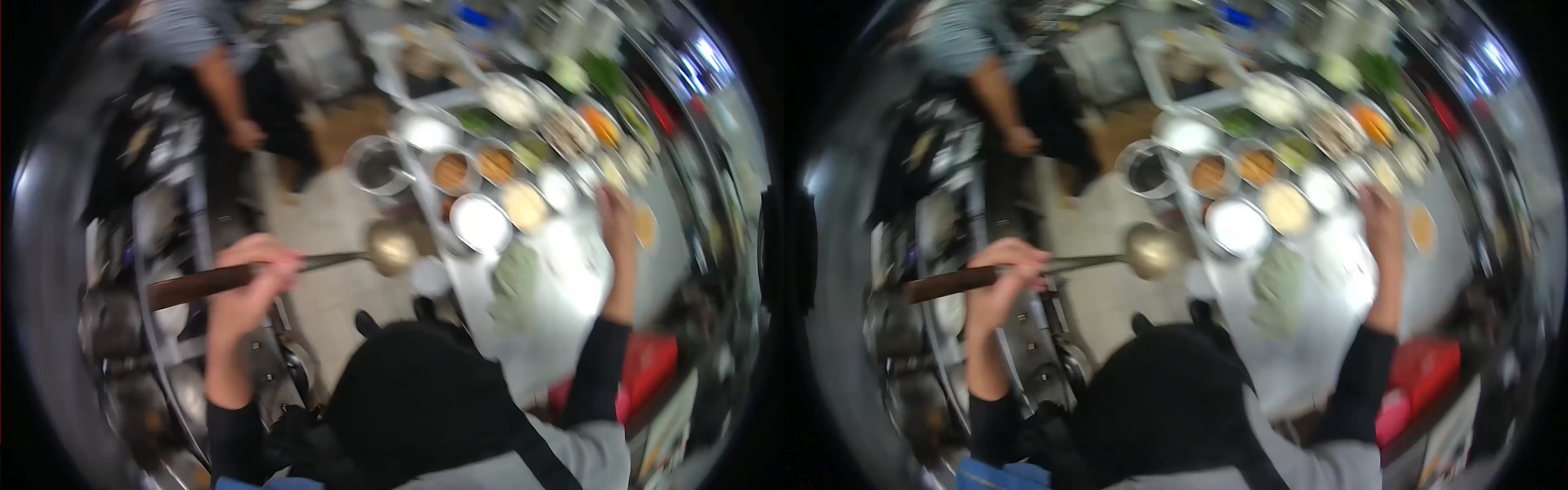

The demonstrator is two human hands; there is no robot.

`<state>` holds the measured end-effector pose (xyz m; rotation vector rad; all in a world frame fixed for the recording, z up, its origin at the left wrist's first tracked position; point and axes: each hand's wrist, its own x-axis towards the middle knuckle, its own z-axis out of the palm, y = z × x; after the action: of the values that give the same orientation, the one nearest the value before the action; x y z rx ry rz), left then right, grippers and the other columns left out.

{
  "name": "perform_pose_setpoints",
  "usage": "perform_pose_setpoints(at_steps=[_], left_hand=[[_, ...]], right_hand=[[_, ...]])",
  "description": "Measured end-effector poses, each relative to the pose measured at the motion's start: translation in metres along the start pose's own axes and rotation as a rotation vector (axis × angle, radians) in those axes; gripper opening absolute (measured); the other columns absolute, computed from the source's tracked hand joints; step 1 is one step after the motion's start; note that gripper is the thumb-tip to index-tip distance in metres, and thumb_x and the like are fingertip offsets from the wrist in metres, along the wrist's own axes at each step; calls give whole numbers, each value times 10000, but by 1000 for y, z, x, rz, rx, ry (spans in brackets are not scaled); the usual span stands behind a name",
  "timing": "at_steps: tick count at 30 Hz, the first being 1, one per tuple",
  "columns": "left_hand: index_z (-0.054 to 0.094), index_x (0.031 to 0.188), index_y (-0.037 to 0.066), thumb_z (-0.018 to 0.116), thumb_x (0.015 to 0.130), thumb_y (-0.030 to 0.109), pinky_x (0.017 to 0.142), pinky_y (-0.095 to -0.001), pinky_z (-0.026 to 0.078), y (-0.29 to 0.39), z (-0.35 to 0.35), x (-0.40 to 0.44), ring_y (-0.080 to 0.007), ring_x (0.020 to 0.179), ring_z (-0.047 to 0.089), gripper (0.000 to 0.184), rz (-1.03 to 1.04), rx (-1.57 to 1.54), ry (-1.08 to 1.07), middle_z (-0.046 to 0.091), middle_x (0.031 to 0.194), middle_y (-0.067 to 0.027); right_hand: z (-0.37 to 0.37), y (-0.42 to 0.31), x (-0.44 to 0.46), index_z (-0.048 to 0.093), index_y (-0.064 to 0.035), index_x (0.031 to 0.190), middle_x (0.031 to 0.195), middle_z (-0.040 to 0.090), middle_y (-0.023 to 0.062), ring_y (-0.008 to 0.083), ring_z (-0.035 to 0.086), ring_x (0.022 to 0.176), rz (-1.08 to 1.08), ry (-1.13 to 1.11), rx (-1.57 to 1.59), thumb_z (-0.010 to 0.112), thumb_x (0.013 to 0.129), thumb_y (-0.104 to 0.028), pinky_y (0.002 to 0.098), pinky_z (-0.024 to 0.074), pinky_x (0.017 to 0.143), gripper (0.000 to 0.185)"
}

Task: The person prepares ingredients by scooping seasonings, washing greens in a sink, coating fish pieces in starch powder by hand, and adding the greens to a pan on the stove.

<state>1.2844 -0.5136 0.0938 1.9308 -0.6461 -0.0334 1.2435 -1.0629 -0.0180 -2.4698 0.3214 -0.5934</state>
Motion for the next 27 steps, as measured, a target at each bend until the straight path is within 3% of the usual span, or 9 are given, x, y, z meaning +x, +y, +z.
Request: perform_pose_setpoints(at_steps=[1, 3, 8, 10, 13, 14, 16, 19, 27], left_hand=[[669, 813, -17, 604, 851, 21, 582, -284, 509, 3, -5, -6, -162, 636, 619, 84, -67, -42, 25, 664, 861, -135], [674, 802, -17, 606, 851, 23, 590, -287, 514, 5, -9, -12, -174, 654, 635, 93, -113, -126, 49, 659, 873, -135], [671, 789, -44, 617, 860, 46, 586, -299, 521, 20, -9, -22, -191, 647, 635, 127, -201, -315, 162, 598, 872, -123], [664, 783, -66, 607, 876, 79, 578, -305, 523, 19, -12, -24, -200, 626, 624, 182, -93, -202, 199, 548, 873, -124], [646, 786, -70, 570, 896, 150, 563, -310, 530, 19, -6, -30, -225, 606, 617, 257, -94, -171, 181, 529, 876, -158], [639, 788, -70, 559, 901, 174, 559, -311, 535, 18, -7, -33, -237, 604, 619, 281, -53, -123, 158, 520, 883, -170], [623, 788, -69, 554, 894, 203, 552, -315, 546, 16, -3, -40, -244, 584, 613, 300, -55, -152, 188, 503, 896, -180], [616, 782, -65, 555, 889, 244, 546, -314, 552, 18, -7, -49, -240, 573, 613, 333, -73, -179, 205, 486, 907, -180], [598, 801, -47, 538, 918, 294, 523, -290, 507, 29, -2, -55, -208, 584, 586, 365, -53, -162, 202, 446, 946, -148]], right_hand=[[7, 12, 0, 655, 70, 1053, 928, 701, 138, 193, 636, 838, 160, 11, 239, 539, 1002, -270, 323, 489, 764, 363], [0, 14, -7, 646, 36, 1137, 964, 692, 95, 145, 617, 834, 228, 35, 189, 502, 1019, -338, 270, 481, 748, 418], [6, 25, -23, 636, 2, 1187, 1059, 695, 83, 101, 565, 781, 174, 231, 506, 466, 1033, -330, 250, 471, 729, 404], [16, 14, -33, 622, 14, 1197, 1054, 692, 89, 96, 572, 823, 277, 270, 618, 446, 1038, -308, 243, 493, 768, 400], [21, -33, -53, 628, 1, 1081, 902, 655, 53, 110, 578, 790, 266, 117, 620, 451, 1038, -296, 252, 481, 738, 349], [27, -34, -57, 615, 24, 1078, 906, 665, 88, 116, 584, 767, 398, 79, 910, 448, 1039, -287, 258, 483, 713, 355], [35, -48, -66, 606, 37, 1083, 911, 680, 114, 122, 598, 764, 390, -63, 1018, 452, 1039, -276, 261, 484, 685, 351], [48, -65, -74, 661, 36, 1035, 897, 713, 103, 92, 601, 750, 376, -200, 900, 493, 1025, -261, 235, 474, 662, 341], [88, -56, -67, 684, 8, 1053, 897, 724, 50, 63, 593, 756, 367, -229, 759, 524, 1002, -256, 200, 437, 642, 314]])
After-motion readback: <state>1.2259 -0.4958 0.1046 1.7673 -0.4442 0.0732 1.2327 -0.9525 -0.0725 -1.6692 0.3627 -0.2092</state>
